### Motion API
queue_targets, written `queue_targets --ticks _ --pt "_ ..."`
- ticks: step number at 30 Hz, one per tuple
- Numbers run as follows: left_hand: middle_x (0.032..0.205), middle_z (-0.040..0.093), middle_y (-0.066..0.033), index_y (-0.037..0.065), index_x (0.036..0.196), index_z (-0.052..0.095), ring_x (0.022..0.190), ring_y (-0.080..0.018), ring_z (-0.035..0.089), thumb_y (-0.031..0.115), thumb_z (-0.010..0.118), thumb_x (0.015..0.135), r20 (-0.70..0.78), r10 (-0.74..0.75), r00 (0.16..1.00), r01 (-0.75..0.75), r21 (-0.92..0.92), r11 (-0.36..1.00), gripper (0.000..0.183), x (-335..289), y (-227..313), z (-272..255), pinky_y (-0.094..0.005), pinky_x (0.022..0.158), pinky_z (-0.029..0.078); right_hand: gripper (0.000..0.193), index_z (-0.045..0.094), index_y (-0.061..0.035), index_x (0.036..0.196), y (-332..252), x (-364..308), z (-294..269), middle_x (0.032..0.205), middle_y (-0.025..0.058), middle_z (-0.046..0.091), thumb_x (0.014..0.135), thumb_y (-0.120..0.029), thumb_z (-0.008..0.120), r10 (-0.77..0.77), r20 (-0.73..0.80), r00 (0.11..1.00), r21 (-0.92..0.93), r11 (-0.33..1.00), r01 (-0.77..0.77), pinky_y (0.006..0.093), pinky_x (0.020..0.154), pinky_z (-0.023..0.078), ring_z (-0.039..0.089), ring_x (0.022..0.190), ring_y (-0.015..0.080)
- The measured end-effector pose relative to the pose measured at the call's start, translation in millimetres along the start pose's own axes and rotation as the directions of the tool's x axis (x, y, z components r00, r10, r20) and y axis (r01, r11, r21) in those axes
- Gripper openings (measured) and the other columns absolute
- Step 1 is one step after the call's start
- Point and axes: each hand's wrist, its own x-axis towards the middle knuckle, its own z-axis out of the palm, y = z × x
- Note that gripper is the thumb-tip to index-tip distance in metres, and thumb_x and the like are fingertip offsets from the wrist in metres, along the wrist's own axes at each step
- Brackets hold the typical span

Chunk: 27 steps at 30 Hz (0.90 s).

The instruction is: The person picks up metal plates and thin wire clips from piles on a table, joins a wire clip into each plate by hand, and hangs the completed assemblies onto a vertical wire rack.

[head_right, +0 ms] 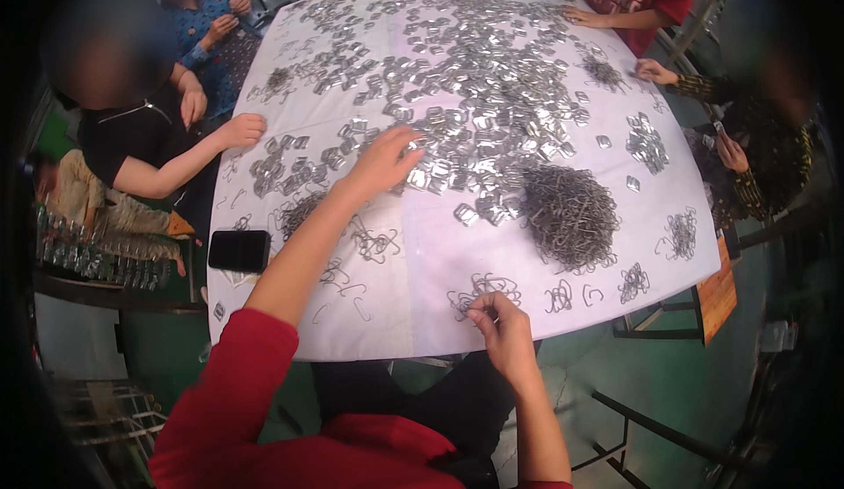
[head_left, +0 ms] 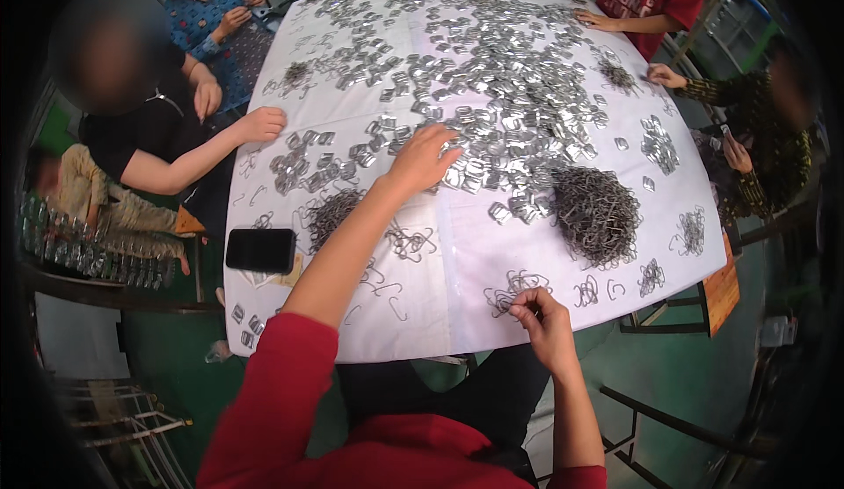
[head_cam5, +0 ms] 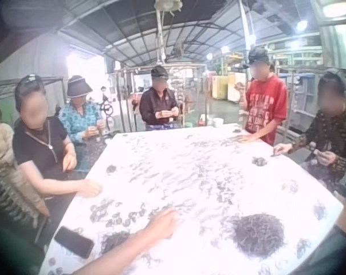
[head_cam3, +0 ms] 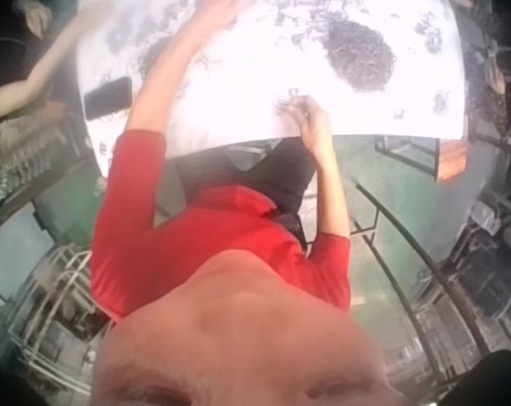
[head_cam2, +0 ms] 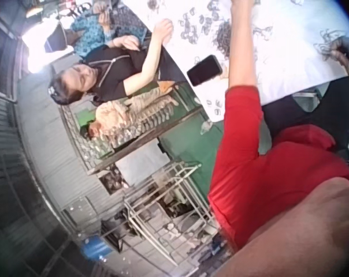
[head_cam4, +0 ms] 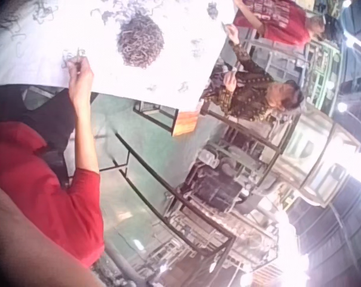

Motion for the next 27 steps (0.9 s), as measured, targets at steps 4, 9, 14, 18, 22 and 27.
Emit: queue_targets --ticks 4,9,14,18,22,27 --pt "0.136 0.039 -0.0123 0.014 0.128 0.048 0.129 -0.0320 0.029 0.044 0.048 0.088 0.062 0.028 0.998 -0.037 0.141 0.989 0.050 44 25 69 -0.0538 0.102 0.025 0.011 0.061 0.0007 0.090 9 -13 1 0.075 0.0067 0.062 0.082 -0.006 0.063 0.079 -0.059 0.995 0.117 0.991 -0.072 0.0256 0.066 0.045 0.055 0.068 0.0120" --pt "0.146 0.025 -0.0067 0.021 0.138 0.033 0.137 -0.0290 0.014 0.045 0.041 0.091 0.325 0.125 0.937 -0.196 0.194 0.961 0.054 31 83 106 -0.0547 0.109 0.009 0.011 0.062 0.0012 0.091 17 -27 -12 0.075 0.0074 0.063 0.082 -0.005 0.062 0.151 -0.129 0.980 0.119 0.983 -0.136 0.0257 0.064 0.046 0.055 0.067 0.0123" --pt "0.141 0.037 -0.0018 0.022 0.135 0.039 0.135 -0.0242 0.023 0.027 0.044 0.091 0.205 0.215 0.955 -0.253 0.179 0.951 0.045 -9 57 99 -0.0525 0.109 0.011 0.012 0.062 0.0016 0.091 28 -35 -19 0.076 0.0085 0.064 0.082 -0.005 0.062 0.133 -0.184 0.974 0.112 0.987 -0.113 0.0253 0.064 0.046 0.055 0.066 0.0121" --pt "0.128 0.051 -0.0029 0.015 0.110 0.061 0.126 -0.0278 0.037 0.016 0.052 0.086 0.183 0.201 0.962 -0.229 0.150 0.962 0.026 -33 45 71 -0.0510 0.104 0.024 0.014 0.063 0.0017 0.093 30 -35 -9 0.076 0.0076 0.063 0.082 -0.008 0.062 0.131 -0.137 0.982 0.169 0.980 -0.107 0.0254 0.064 0.046 0.055 0.066 0.0119" --pt "0.115 0.060 -0.0058 0.007 0.093 0.067 0.117 -0.0289 0.047 0.019 0.056 0.084 -0.015 0.212 0.977 -0.211 0.038 0.977 0.019 -37 49 60 -0.0441 0.095 0.035 0.013 0.061 0.0022 0.091 21 -24 -2 0.071 0.0041 0.060 0.084 -0.009 0.061 0.148 -0.071 0.986 0.253 0.959 -0.126 0.0235 0.058 0.044 0.053 0.064 0.0087" --pt "0.109 0.061 -0.0094 0.001 0.096 0.064 0.094 -0.0238 0.058 0.021 0.060 0.083 -0.052 0.064 0.997 -0.072 -0.176 0.982 0.024 -67 62 39 -0.0314 0.077 0.047 0.013 0.059 0.0019 0.090 -1 5 -1 0.072 0.0029 0.058 0.086 -0.010 0.060 0.087 -0.044 0.995 0.478 0.877 -0.056 0.0212 0.052 0.043 0.054 0.062 0.0076"
